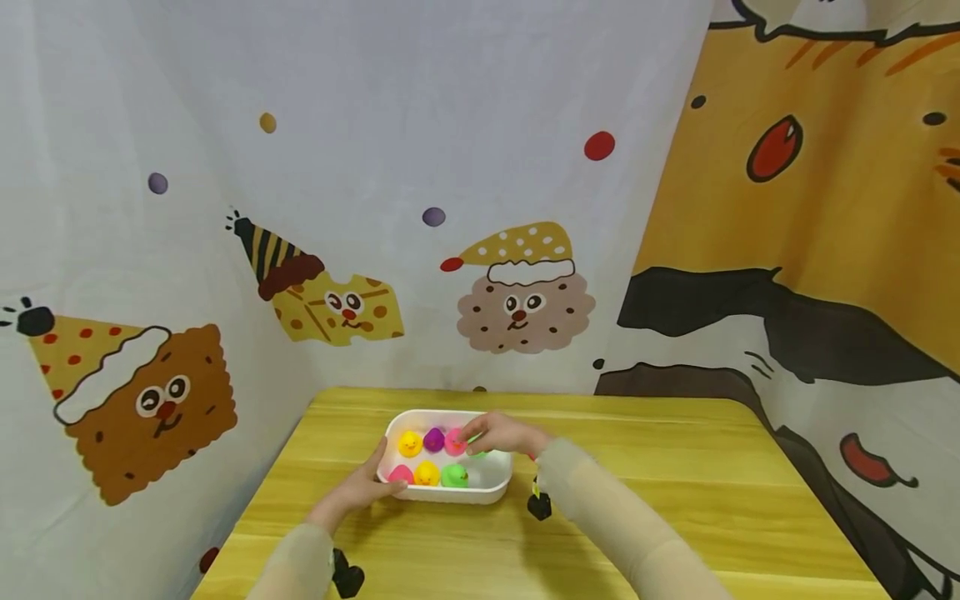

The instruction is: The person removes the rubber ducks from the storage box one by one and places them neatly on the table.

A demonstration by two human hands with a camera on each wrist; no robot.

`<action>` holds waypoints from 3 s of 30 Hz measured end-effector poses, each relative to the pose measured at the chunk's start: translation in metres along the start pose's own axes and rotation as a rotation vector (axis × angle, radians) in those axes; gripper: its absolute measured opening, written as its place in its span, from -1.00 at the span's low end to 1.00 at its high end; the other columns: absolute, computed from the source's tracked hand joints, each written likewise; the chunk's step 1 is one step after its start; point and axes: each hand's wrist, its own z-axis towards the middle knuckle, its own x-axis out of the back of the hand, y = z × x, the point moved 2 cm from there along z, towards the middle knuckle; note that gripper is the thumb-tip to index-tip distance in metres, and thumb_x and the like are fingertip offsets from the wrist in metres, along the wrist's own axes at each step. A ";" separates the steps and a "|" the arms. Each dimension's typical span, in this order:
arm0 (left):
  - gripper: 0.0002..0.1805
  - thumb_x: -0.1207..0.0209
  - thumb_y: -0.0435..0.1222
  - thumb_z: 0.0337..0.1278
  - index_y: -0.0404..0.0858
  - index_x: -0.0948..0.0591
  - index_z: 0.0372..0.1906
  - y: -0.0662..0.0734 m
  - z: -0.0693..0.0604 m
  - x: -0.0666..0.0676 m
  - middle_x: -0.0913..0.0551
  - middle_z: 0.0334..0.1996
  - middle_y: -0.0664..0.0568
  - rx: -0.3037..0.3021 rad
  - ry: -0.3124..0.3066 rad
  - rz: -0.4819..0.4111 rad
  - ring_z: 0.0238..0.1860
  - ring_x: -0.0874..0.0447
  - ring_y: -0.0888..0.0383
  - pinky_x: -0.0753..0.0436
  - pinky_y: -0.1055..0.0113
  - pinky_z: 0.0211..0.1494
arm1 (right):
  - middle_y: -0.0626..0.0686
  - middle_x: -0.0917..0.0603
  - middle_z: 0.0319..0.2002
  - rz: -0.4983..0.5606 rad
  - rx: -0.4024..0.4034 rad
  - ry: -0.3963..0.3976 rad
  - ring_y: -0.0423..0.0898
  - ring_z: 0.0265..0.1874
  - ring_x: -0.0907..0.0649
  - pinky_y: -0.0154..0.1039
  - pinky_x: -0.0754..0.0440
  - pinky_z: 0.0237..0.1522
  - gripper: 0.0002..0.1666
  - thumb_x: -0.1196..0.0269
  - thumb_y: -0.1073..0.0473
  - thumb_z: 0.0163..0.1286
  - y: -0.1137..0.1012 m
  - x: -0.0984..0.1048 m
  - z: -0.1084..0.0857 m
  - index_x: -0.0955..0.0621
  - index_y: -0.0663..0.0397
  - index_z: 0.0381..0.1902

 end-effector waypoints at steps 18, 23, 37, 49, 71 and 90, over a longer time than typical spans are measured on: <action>0.11 -0.34 -0.14 0.14 -0.27 0.18 0.54 -0.001 0.001 -0.003 0.03 0.44 -0.45 -0.016 0.015 -0.007 0.40 0.00 -0.42 -0.03 -0.33 0.35 | 0.17 -0.65 0.06 0.000 -0.078 -0.021 -0.02 0.00 -0.60 0.09 -0.58 -0.03 -0.61 -0.29 0.30 0.26 0.006 -0.020 0.006 -0.63 0.28 0.06; 0.11 -0.34 -0.14 0.13 -0.27 0.18 0.54 -0.001 0.001 -0.003 0.04 0.45 -0.44 -0.012 0.011 -0.018 0.40 0.00 -0.41 -0.02 -0.33 0.35 | 0.11 -0.66 0.05 -0.027 -0.085 -0.046 0.01 0.03 -0.60 0.07 -0.60 -0.04 -0.62 -0.28 0.29 0.28 0.008 -0.026 0.010 -0.64 0.22 0.06; 0.12 -0.35 -0.11 0.11 -0.24 0.17 0.54 -0.004 0.002 -0.001 -0.01 0.44 -0.44 -0.001 0.013 -0.015 0.37 -0.11 -0.38 -0.18 -0.29 0.32 | 0.08 -0.65 0.08 -0.048 -0.160 -0.057 -0.01 -0.01 -0.58 0.15 -0.58 -0.07 -0.62 -0.28 0.25 0.29 0.008 -0.032 0.011 -0.64 0.16 0.08; 0.11 -0.36 -0.15 0.12 -0.27 0.17 0.54 -0.002 0.001 -0.001 0.01 0.43 -0.47 -0.016 0.012 -0.031 0.37 -0.07 -0.41 -0.15 -0.32 0.32 | 0.06 -0.67 0.04 -0.125 -0.158 -0.068 -0.18 -0.23 -0.52 -0.20 -0.50 -0.42 -0.63 -0.31 0.31 0.22 0.012 -0.038 0.017 -0.69 0.08 0.02; 0.11 -0.35 -0.13 0.12 -0.23 0.17 0.55 -0.002 0.001 -0.002 0.02 0.45 -0.44 -0.007 0.018 -0.042 0.39 -0.02 -0.42 -0.04 -0.34 0.35 | 0.04 -0.68 -0.01 -0.199 -0.140 -0.021 -0.09 -0.04 -0.59 -0.19 -0.62 -0.14 -0.66 -0.34 0.31 0.20 0.013 -0.038 0.018 -0.70 0.10 -0.03; 0.14 -0.33 -0.09 0.13 -0.24 0.22 0.54 -0.002 0.002 -0.001 0.09 0.47 -0.43 -0.013 -0.008 -0.026 0.39 -0.02 -0.41 -0.05 -0.35 0.34 | -0.02 -0.67 -0.04 -0.143 -0.104 0.035 -0.10 -0.06 -0.57 -0.13 -0.62 -0.20 -0.68 -0.36 0.26 0.21 -0.001 -0.015 -0.001 -0.71 0.06 -0.04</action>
